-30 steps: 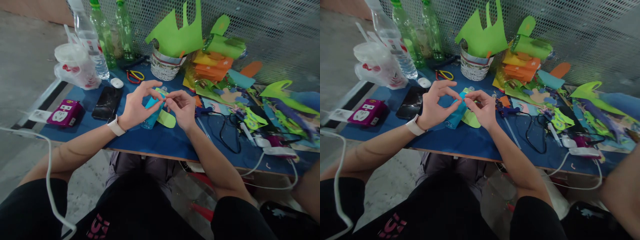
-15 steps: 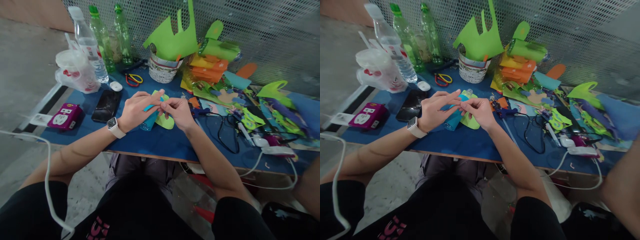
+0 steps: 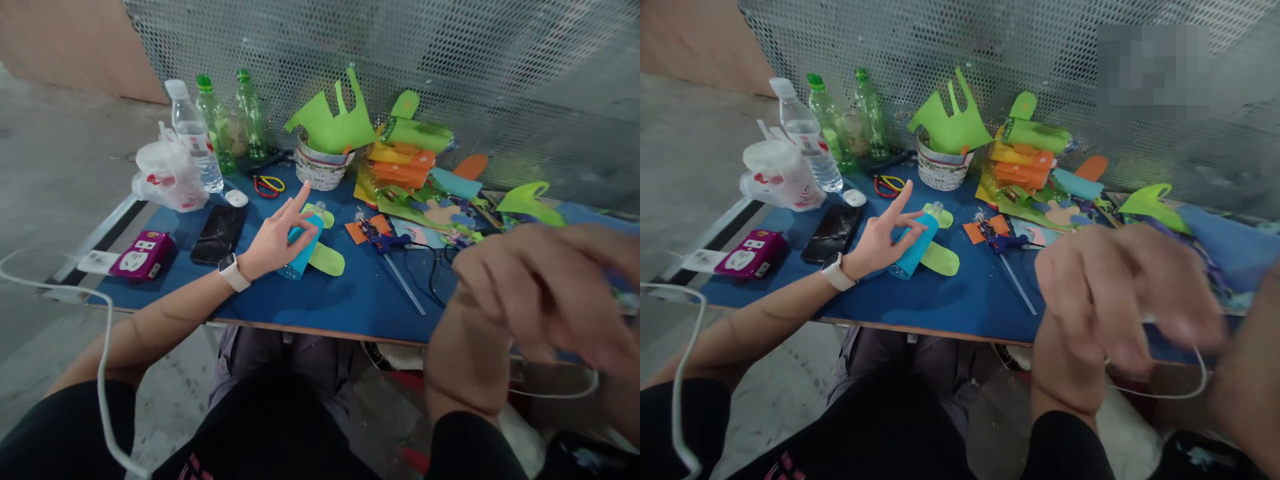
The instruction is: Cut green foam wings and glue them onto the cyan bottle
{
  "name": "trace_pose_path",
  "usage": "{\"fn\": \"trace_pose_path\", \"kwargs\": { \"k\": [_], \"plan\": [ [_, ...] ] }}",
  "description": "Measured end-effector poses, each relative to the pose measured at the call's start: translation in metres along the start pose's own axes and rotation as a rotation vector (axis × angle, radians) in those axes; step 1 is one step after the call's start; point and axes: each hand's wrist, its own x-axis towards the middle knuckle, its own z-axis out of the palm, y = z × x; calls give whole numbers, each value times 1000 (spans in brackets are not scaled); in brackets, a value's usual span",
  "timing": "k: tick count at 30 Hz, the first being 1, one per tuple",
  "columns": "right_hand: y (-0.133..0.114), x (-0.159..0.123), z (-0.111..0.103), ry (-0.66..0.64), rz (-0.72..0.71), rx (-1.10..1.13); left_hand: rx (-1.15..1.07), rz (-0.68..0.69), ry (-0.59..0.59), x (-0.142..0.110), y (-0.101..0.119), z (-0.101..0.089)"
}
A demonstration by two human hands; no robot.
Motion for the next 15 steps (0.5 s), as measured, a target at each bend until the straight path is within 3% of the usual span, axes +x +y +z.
{"fn": "trace_pose_path", "kwargs": {
  "k": [5,11,15],
  "plan": [
    [22,21,23,69,-44,-12,-15,4,-42,1,-2,3],
    [67,25,8,45,-144,185,20,46,-26,1,-4,-1],
    [70,17,22,33,-126,177,-8,124,19,4,13,-1]
  ]
}}
